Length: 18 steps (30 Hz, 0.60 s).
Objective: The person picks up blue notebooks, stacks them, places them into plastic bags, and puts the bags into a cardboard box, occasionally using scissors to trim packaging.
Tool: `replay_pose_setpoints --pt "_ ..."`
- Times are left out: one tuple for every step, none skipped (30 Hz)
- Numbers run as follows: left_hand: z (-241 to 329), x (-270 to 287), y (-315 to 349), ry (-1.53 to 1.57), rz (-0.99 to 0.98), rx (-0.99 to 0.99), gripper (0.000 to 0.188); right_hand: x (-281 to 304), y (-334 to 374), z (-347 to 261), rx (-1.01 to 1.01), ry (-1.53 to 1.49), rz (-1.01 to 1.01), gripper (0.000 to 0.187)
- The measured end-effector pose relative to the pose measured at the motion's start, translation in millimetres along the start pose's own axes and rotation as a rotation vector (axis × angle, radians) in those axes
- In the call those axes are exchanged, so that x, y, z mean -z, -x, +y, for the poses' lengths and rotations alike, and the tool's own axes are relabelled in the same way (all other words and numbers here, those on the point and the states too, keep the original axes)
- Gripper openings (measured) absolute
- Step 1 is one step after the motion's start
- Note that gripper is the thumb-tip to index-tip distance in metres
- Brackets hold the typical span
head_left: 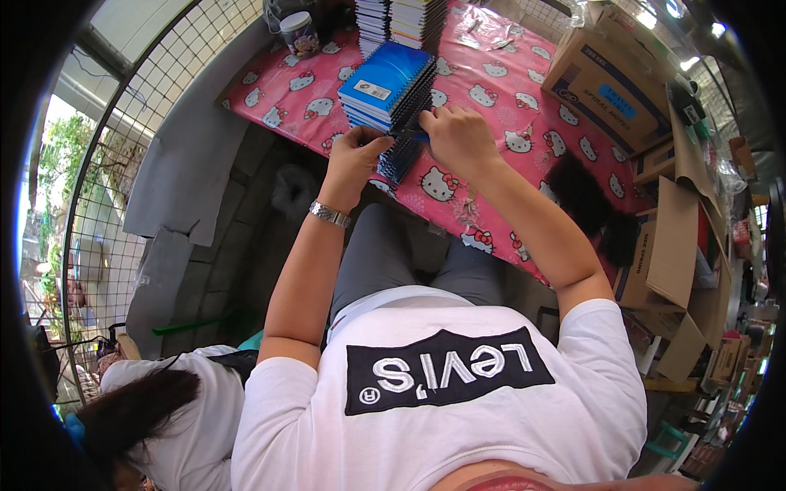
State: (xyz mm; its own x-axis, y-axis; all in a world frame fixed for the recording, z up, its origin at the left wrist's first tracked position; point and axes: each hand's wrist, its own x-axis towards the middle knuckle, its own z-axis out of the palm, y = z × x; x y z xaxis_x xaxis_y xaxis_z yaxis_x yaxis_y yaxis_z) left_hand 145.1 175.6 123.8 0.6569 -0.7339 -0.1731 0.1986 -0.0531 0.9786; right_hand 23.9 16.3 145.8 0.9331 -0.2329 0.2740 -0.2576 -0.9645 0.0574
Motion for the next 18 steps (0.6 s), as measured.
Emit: replay_pose_setpoints --pt "-1 1 -1 -0.018 0.006 -0.015 0.012 -1 -2 -1 -0.059 0.020 -0.108 0.035" --pt "-2 2 -1 -0.036 0.013 -0.031 0.012 -2 -1 0 -0.062 -0.011 -0.092 0.035" --pt "-1 3 0 -0.006 0.011 -0.019 0.013 -6 0 3 -0.068 -0.040 -0.076 0.035" --pt "-1 6 1 0.024 0.009 -0.007 0.013 -9 2 7 -0.074 -0.069 -0.060 0.035" --pt "0 8 1 0.055 0.006 0.005 0.013 -12 6 11 -0.045 -0.073 0.017 0.033" --pt "-2 10 1 0.192 0.020 0.045 0.012 -13 12 14 -0.012 -0.078 0.093 0.032" --pt "-5 12 0 0.330 0.034 0.085 0.012 -15 15 16 0.021 -0.083 0.168 0.030" --pt "-7 13 -1 0.468 0.047 0.125 0.012 -18 15 16 0.051 -0.051 0.218 0.030" --pt "-9 12 -1 0.487 0.026 0.141 0.012 -18 14 16 0.077 -0.019 0.268 0.030" --pt "-11 11 -1 0.505 0.005 0.158 0.012 -18 14 15 0.102 0.013 0.317 0.030" --pt "-12 10 -2 0.523 -0.016 0.174 0.012 -18 14 13 0.097 -0.005 0.262 0.030" --pt "-12 7 -2 0.476 -0.014 0.151 0.012 -13 11 9 0.096 -0.023 0.210 0.029" --pt "-11 3 -2 0.429 -0.012 0.129 0.012 -11 8 5 0.095 -0.041 0.157 0.029" --pt "-11 0 -2 0.382 -0.009 0.106 0.012 -11 6 3 0.055 -0.013 0.096 0.028" --pt "-11 -2 -3 0.268 0.005 0.075 0.012 -11 4 1 0.018 0.013 0.036 0.028" --pt "-13 -3 -4 0.155 0.019 0.045 0.012 -12 2 0 -0.018 0.039 -0.024 0.027" --pt "-14 -2 -5 0.041 0.033 0.015 0.012 -12 2 0 -0.029 0.012 -0.041 0.027" --pt "-15 -1 -5 0.074 0.026 0.022 0.012 -13 2 1 -0.043 -0.013 -0.058 0.027"
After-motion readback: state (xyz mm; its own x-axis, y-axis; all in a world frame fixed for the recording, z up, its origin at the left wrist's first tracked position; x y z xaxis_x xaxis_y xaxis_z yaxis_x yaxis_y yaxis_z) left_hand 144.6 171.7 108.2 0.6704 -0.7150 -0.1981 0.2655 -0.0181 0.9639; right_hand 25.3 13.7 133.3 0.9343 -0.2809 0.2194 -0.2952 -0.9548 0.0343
